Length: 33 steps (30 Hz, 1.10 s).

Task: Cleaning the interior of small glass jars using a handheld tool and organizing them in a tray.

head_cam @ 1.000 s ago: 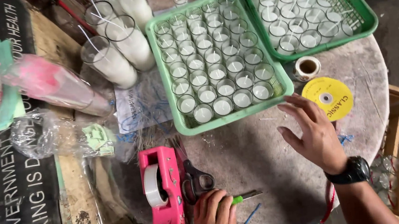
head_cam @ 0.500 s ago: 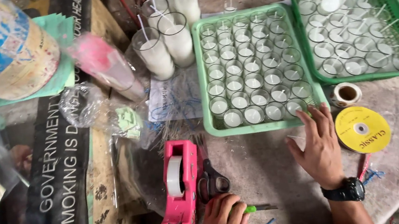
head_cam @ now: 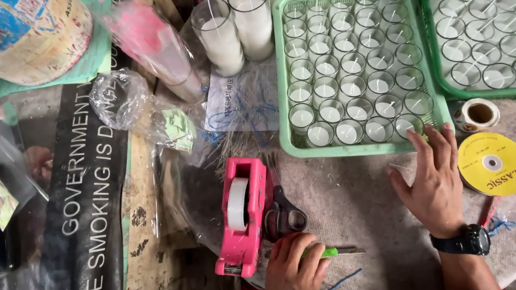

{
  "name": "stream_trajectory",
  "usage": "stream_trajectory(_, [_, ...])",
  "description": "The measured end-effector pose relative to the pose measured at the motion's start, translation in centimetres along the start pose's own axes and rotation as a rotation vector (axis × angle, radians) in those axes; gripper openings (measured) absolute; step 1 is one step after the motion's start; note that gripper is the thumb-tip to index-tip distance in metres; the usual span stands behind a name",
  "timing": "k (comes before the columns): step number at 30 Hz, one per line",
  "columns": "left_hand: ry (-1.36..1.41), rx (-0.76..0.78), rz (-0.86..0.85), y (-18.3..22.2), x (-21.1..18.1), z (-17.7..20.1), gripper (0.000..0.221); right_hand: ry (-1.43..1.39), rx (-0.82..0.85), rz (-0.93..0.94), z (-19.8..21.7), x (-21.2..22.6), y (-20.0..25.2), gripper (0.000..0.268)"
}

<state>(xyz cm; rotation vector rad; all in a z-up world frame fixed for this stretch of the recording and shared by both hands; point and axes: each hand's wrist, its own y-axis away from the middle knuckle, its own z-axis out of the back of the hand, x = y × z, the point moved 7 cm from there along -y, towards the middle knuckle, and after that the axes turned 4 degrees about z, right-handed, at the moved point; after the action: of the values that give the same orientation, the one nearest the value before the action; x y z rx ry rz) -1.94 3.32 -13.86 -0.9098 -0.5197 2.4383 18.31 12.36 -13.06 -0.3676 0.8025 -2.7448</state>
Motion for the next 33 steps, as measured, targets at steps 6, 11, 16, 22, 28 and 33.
stream_trajectory(6, [-0.243,0.180,0.071,-1.1,-0.1,0.0,0.023,-0.005,0.016,-0.009,-0.3,-0.2,0.3,0.056])
stream_trajectory(11, [-0.354,0.337,0.038,0.0,0.4,-2.4,0.015,0.021,-0.001,-0.033,-0.3,-0.9,0.2,0.058])
stream_trajectory(16, [0.123,0.100,0.167,0.1,0.7,-1.4,0.009,-0.113,0.020,-0.056,0.3,-1.1,0.1,0.053])
stream_trajectory(22, [0.166,-0.055,0.221,2.3,2.8,-3.2,0.021,-0.303,-0.007,-0.036,1.7,-1.6,-0.4,0.045])
stream_trajectory(28, [0.261,-0.018,0.231,1.8,3.1,-2.8,0.021,-0.320,-0.080,-0.081,3.5,0.7,0.0,0.031])
stream_trajectory(33, [0.285,-0.007,0.255,2.6,3.7,-3.4,0.019,-0.309,-0.099,-0.169,3.9,-0.2,0.8,0.026])
